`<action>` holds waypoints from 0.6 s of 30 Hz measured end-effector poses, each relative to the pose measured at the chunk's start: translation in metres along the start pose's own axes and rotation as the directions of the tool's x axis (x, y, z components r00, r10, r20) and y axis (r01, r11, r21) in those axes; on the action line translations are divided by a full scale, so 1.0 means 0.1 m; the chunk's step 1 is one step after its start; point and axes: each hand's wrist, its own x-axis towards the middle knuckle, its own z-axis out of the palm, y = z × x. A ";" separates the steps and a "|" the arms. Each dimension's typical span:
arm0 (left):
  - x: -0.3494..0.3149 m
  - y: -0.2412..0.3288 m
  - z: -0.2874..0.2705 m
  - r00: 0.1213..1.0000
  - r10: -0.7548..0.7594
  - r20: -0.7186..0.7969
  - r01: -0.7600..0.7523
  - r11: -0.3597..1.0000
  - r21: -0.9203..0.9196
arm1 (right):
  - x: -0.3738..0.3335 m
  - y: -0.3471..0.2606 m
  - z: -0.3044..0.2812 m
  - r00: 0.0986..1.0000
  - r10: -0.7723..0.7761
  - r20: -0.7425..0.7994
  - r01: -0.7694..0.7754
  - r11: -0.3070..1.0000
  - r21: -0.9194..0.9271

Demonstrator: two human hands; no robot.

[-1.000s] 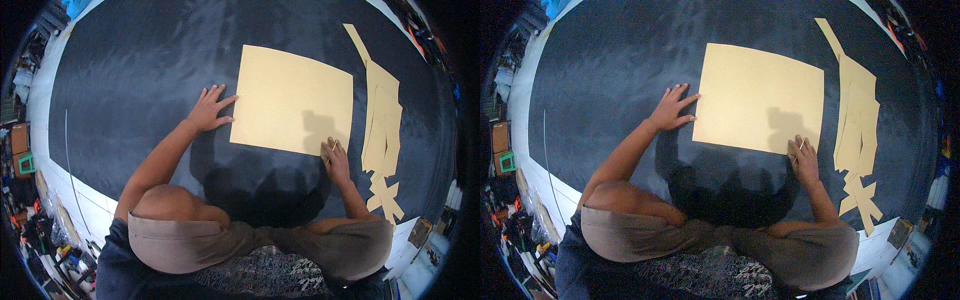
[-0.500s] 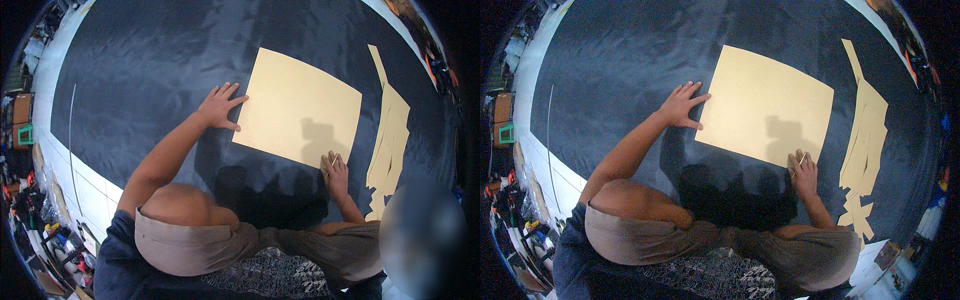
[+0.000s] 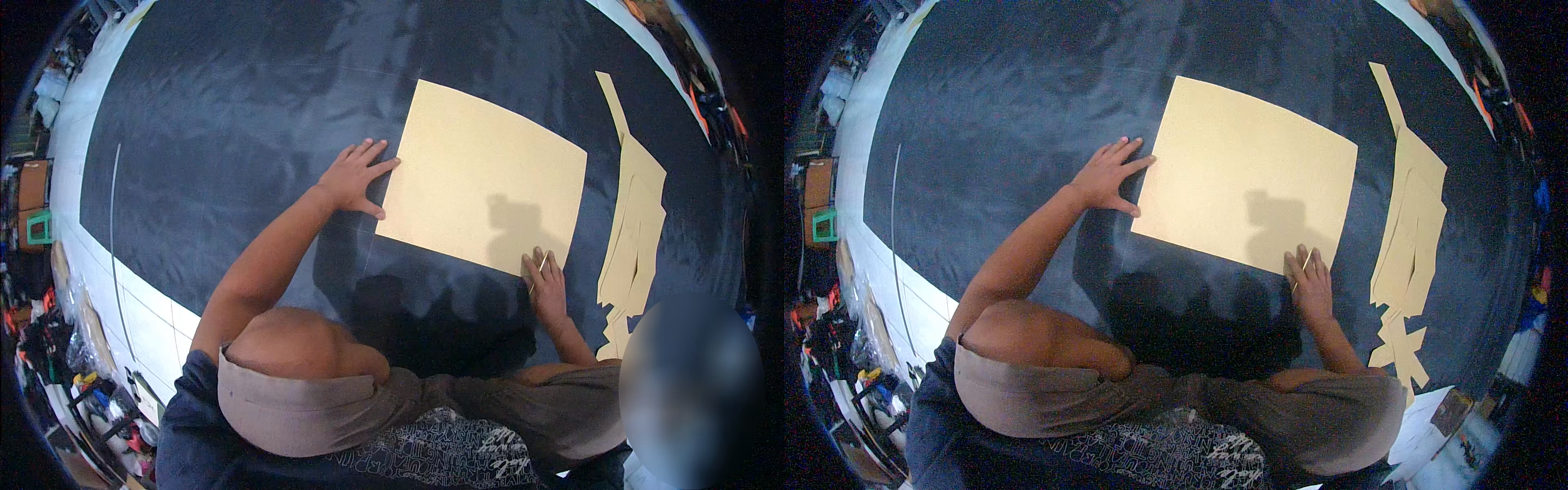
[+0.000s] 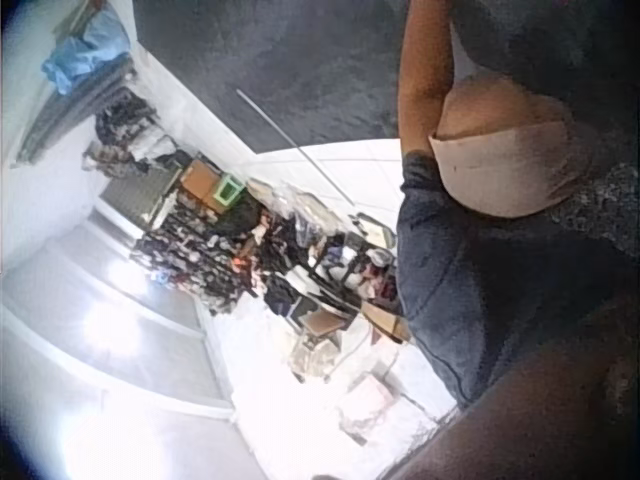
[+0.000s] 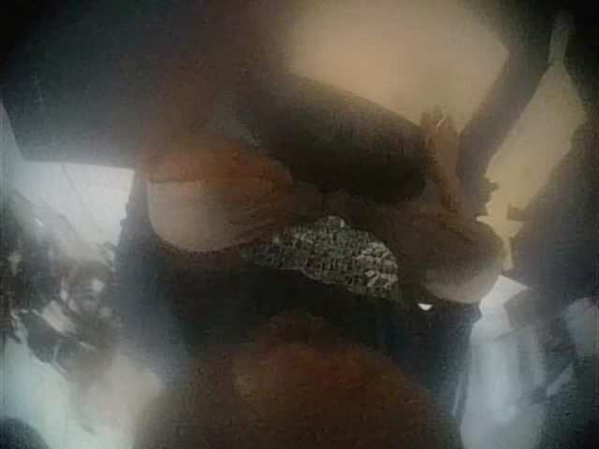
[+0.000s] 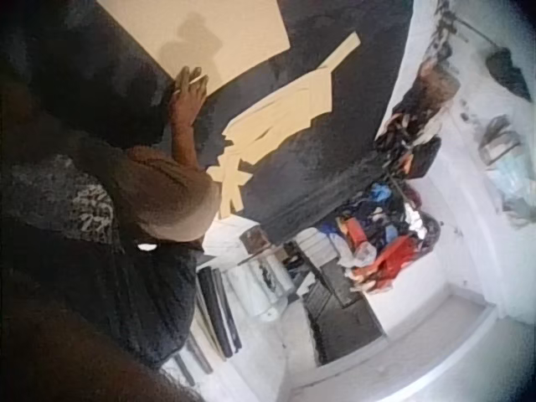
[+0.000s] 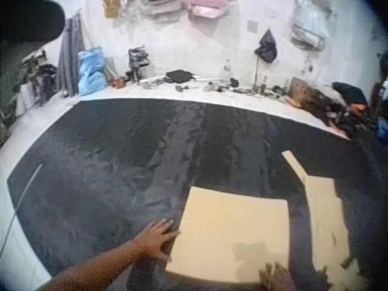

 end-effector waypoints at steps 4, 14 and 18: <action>0.01 0.01 0.00 0.999 -0.026 0.021 0.026 0.999 -0.026 | -0.02 0.06 0.03 0.999 -0.022 -0.028 0.022 0.999 0.023; 0.05 0.03 -0.01 0.999 -0.012 0.035 0.015 0.997 -0.082 | -0.05 0.54 -0.03 0.924 0.310 -0.223 -0.219 0.909 0.355; 0.01 0.12 -0.16 0.988 -0.113 0.101 0.117 0.993 -0.033 | -0.18 0.87 -0.06 0.889 0.356 -0.289 -0.255 0.907 0.334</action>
